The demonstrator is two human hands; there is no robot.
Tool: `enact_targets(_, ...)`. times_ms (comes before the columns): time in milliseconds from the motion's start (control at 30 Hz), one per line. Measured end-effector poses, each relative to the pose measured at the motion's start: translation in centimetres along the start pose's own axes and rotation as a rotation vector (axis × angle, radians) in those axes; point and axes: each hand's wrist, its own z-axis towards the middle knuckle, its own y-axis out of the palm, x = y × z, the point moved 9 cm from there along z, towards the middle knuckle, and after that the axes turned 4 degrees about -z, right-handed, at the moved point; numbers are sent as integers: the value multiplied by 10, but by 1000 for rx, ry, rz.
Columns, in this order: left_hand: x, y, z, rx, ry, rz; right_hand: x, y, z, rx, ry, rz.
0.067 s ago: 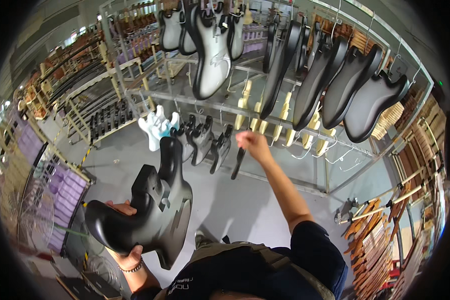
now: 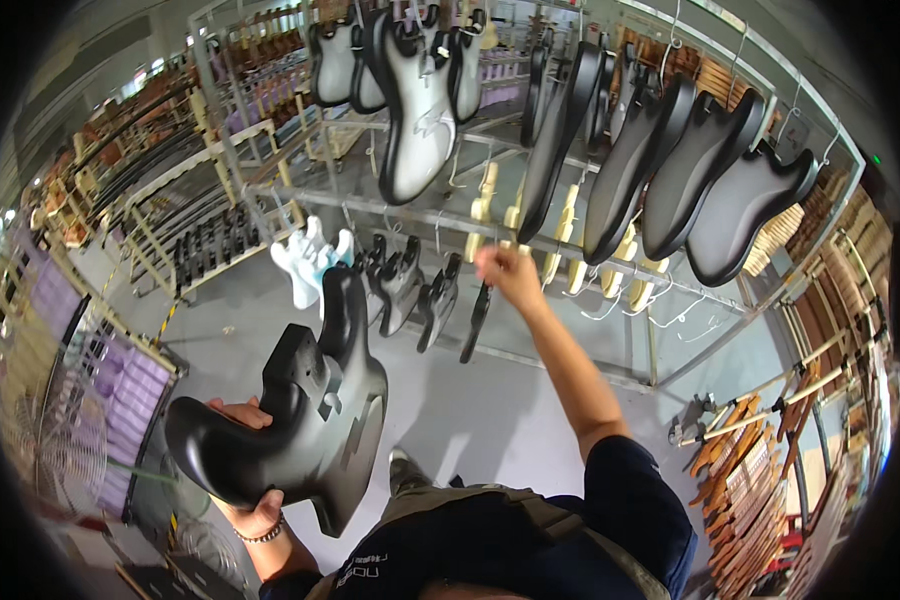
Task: The person picks up black plastic parts from a rack and moves them to a workbench. They apply small white adhesive strips to the parts and then return them to the rack. The person repeats this process for several parts.
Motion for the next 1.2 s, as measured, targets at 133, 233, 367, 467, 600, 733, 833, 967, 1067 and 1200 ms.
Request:
enact_targets(133,-42,4,67,-33,21,-161,-47,-59,143,338,-256,-133)
enact_targets(233,-60,16,122,-273,81,-171,-79,-109,248,701,-206,-209)
enact_targets(367,-94,34,178,-573,9,-161,-120,-143,347,1090,29,-671)
enact_targets(467,-122,40,213,-570,56,-380,-109,-143,391,888,-74,-468)
enact_targets(600,-158,57,252,-585,84,-454,-92,-131,385,758,-219,-366)
enact_targets(733,-167,99,282,-728,227,-386,-87,-98,392,389,-184,209)
enact_targets(833,-163,136,293,-718,267,-417,-121,-80,399,324,-375,43)
enact_targets(967,-181,152,305,-199,0,-402,-135,-86,392,337,-510,64)
enact_targets(1067,-178,175,323,-160,93,-403,-137,-104,365,376,-594,192)
enact_targets(1200,-182,205,348,-122,62,-341,-142,-121,319,439,-632,299)
